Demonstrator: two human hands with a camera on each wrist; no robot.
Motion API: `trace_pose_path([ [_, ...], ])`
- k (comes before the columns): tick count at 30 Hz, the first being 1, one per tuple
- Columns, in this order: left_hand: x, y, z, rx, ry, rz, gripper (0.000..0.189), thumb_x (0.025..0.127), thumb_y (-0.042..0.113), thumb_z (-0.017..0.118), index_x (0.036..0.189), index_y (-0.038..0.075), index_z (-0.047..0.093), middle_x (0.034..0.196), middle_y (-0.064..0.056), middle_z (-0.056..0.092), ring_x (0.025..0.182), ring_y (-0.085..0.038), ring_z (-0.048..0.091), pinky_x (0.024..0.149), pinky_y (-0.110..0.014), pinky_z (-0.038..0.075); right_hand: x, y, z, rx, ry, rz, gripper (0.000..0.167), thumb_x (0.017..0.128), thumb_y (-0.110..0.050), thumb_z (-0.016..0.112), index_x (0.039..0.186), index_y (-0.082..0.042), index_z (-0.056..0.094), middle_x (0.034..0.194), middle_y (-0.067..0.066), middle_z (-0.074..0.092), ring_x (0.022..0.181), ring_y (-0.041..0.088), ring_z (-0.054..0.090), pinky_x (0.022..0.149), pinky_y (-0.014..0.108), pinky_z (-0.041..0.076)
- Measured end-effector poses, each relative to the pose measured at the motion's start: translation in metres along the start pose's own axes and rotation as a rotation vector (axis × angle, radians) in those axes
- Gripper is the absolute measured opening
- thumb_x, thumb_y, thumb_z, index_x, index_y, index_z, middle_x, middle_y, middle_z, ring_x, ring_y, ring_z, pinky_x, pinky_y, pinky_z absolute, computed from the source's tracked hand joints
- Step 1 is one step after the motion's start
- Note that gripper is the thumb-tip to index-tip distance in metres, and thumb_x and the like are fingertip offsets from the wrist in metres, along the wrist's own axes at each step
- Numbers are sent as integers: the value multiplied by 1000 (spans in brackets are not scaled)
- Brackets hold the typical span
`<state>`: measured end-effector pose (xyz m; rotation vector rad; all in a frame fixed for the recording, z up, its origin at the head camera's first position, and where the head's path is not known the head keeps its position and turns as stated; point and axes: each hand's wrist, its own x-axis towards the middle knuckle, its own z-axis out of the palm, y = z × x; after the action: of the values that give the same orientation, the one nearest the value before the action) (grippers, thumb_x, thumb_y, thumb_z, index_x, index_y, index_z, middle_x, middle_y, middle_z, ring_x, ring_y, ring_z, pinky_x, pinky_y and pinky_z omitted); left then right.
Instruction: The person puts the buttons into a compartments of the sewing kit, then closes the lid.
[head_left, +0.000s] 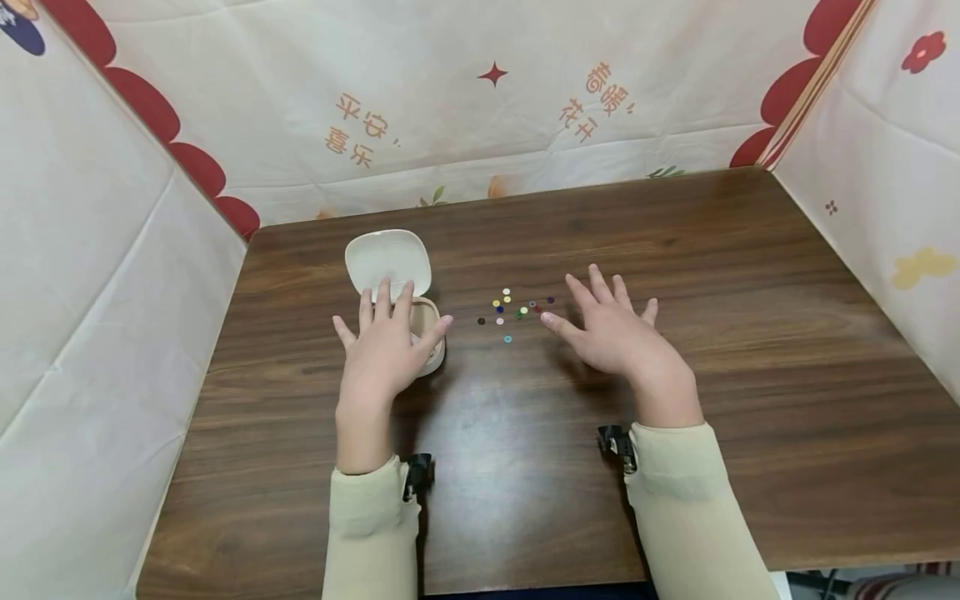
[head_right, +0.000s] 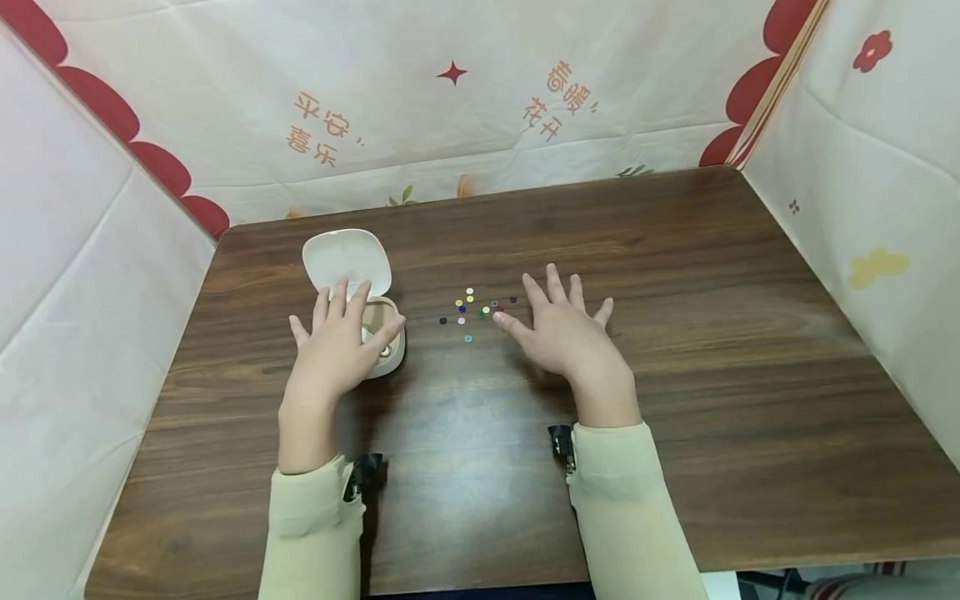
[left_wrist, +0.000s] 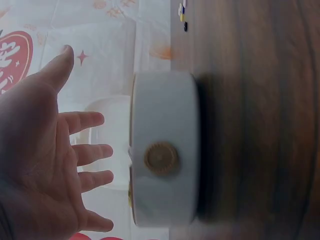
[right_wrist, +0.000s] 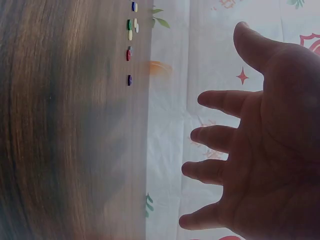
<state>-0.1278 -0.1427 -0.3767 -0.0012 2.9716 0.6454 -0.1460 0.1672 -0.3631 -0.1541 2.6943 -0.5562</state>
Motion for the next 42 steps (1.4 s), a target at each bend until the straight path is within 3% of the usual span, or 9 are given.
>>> trace_pose_path([
  [17, -9, -39, -2, -38, -66, -70, 104, 96, 83, 47, 173, 22, 14, 181, -15, 5, 167, -45, 5, 122, -84, -1, 1, 0, 5, -25, -26, 7, 91, 104, -76, 38, 173, -24, 11, 181, 17, -7, 165, 51, -4, 115, 89, -8],
  [24, -11, -50, 0, -66, -46, -80, 117, 92, 86, 51, 173, 15, 7, 179, -19, 11, 166, -44, 11, 123, -83, 5, 2, 0, 7, -24, -27, 0, 90, 105, -74, 38, 173, -23, 12, 180, 18, -5, 165, 52, -3, 115, 89, -8],
  [31, -12, -53, -9, -4, -101, -62, 123, 85, 88, 60, 173, 18, 10, 180, -19, 10, 166, -48, 7, 119, -87, 2, 1, 0, 6, -25, -27, -2, 91, 104, -75, 38, 173, -23, 11, 180, 18, -5, 164, 53, -3, 115, 89, -7],
  [42, -10, -66, -17, 73, -194, -52, 129, 83, 93, 55, 173, 15, 7, 179, -24, 6, 164, -54, 0, 113, -92, -2, -8, 8, 5, -2, -42, 6, 93, 103, -77, 39, 173, -23, 10, 180, 20, -4, 164, 55, -2, 114, 90, -7],
])
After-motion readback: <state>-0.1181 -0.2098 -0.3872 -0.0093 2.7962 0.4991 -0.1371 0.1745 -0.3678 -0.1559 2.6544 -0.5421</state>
